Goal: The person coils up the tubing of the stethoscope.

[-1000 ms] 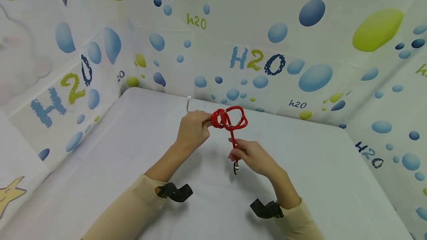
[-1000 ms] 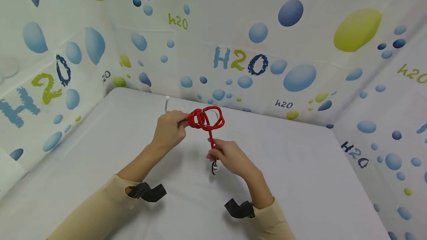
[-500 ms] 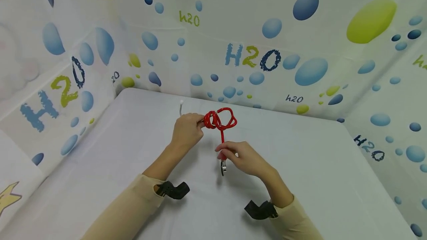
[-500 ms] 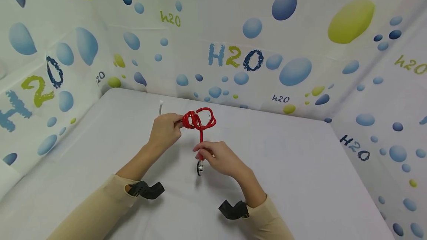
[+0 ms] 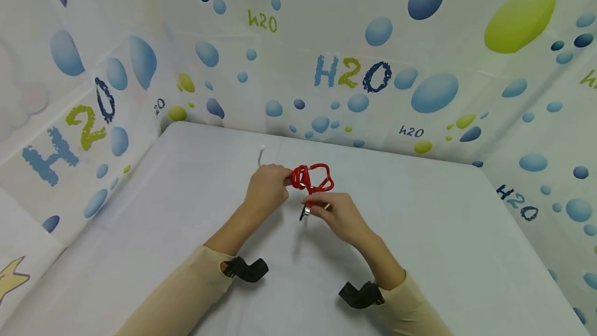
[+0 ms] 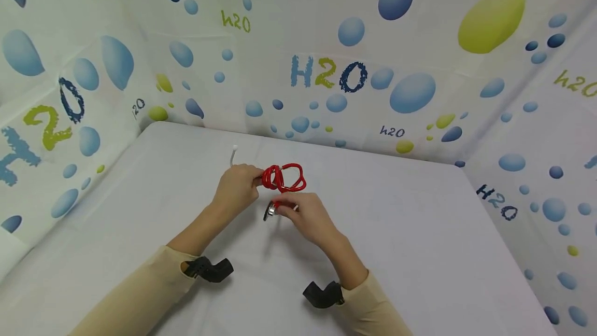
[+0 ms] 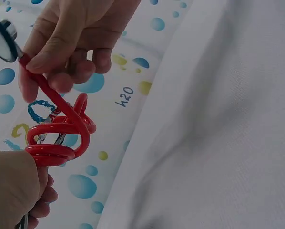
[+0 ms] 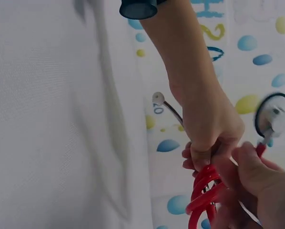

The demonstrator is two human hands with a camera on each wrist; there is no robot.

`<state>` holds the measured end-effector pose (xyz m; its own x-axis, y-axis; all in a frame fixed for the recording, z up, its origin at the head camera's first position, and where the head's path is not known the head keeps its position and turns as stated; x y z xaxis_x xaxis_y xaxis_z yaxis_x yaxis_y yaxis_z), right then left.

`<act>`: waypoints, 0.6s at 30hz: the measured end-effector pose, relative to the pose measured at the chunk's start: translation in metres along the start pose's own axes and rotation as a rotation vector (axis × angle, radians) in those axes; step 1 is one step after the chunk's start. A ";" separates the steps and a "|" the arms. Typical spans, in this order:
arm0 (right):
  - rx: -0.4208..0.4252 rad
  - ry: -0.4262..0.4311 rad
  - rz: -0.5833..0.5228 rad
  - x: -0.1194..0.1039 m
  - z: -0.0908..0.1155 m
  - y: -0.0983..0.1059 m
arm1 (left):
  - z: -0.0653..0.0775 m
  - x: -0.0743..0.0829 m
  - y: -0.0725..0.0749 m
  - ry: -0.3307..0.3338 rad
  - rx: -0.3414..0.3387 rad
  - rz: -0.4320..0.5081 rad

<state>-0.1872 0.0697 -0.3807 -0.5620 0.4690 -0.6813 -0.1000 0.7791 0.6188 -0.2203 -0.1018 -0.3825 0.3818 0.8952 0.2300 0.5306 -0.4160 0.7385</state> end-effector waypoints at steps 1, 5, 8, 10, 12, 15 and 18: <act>0.055 0.014 0.012 0.000 -0.001 0.002 | 0.000 0.001 -0.001 -0.011 0.006 -0.003; 0.203 0.024 -0.009 0.001 -0.003 0.006 | 0.002 0.008 -0.002 -0.058 0.026 0.017; 0.242 -0.054 -0.089 0.005 -0.003 0.005 | 0.003 0.014 -0.002 -0.106 0.029 0.016; 0.280 -0.131 -0.144 0.009 -0.003 0.004 | 0.004 0.018 -0.002 -0.144 0.042 0.009; 0.338 -0.215 -0.198 0.013 -0.002 0.004 | 0.005 0.022 -0.001 -0.177 0.070 0.007; 0.430 -0.323 -0.283 0.017 0.000 0.003 | 0.005 0.026 0.000 -0.211 0.117 0.011; 0.487 -0.382 -0.351 0.016 0.003 0.001 | 0.005 0.028 0.001 -0.219 0.143 0.012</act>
<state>-0.1943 0.0795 -0.3922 -0.2281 0.1996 -0.9529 0.2058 0.9665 0.1532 -0.2048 -0.0783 -0.3787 0.5349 0.8408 0.0837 0.6210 -0.4583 0.6359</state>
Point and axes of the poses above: each hand's wrist, its own z-axis away from the middle knuckle, its own y-axis out of the back of the hand, x = y × z, the point moved 3 cm from there along -z, towards the middle knuckle, and after that the axes turned 9 degrees about x, right-handed, at the moved point
